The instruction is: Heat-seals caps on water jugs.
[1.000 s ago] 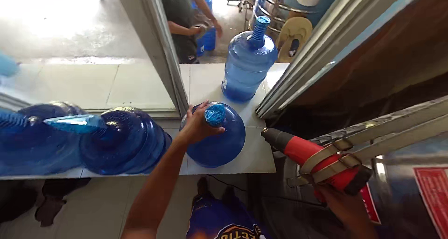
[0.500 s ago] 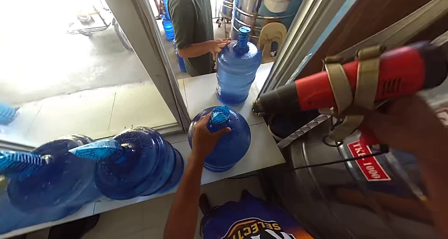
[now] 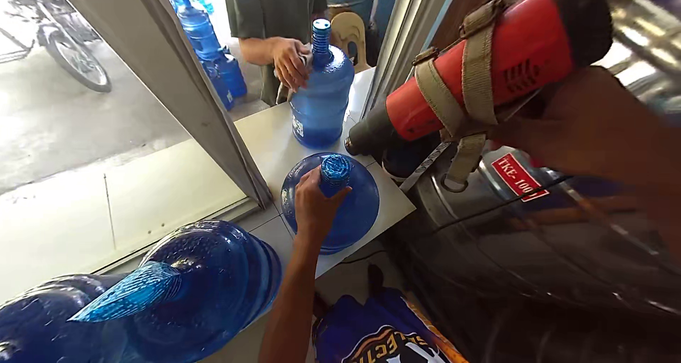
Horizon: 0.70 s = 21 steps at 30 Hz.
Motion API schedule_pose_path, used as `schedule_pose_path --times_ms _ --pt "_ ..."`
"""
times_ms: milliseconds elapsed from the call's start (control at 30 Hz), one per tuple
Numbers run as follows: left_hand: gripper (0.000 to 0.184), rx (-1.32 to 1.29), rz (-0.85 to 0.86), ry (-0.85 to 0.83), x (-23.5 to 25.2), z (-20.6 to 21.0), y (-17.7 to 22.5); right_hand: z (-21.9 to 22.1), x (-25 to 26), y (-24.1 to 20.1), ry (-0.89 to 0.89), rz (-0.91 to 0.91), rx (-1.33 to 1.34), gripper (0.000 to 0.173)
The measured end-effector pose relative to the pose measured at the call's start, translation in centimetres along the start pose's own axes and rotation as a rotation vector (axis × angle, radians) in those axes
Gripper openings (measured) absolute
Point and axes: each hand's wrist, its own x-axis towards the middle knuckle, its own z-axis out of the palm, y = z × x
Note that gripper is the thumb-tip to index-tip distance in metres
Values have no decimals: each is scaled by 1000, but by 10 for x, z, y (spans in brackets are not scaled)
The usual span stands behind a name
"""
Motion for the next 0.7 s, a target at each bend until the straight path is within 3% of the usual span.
schedule_pose_path --times_ms 100,200,367,500,567,633,700 --pt "70 24 -2 8 1 1 -2 13 -17 25 -12 10 165 15" --pt "81 53 -8 23 1 4 -5 46 -32 54 23 107 313 26" --pt "88 81 -27 48 2 9 -4 115 -44 114 15 90 661 35" --pt "93 119 -1 183 -10 15 -2 158 -45 136 46 49 852 28" --pt "97 173 79 365 -27 21 -2 168 -41 147 12 28 940 28" --pt "95 303 305 503 -54 26 -14 170 -38 157 -23 12 979 30" --pt "88 505 515 445 -78 29 -26 170 -37 170 -53 21 985 31"
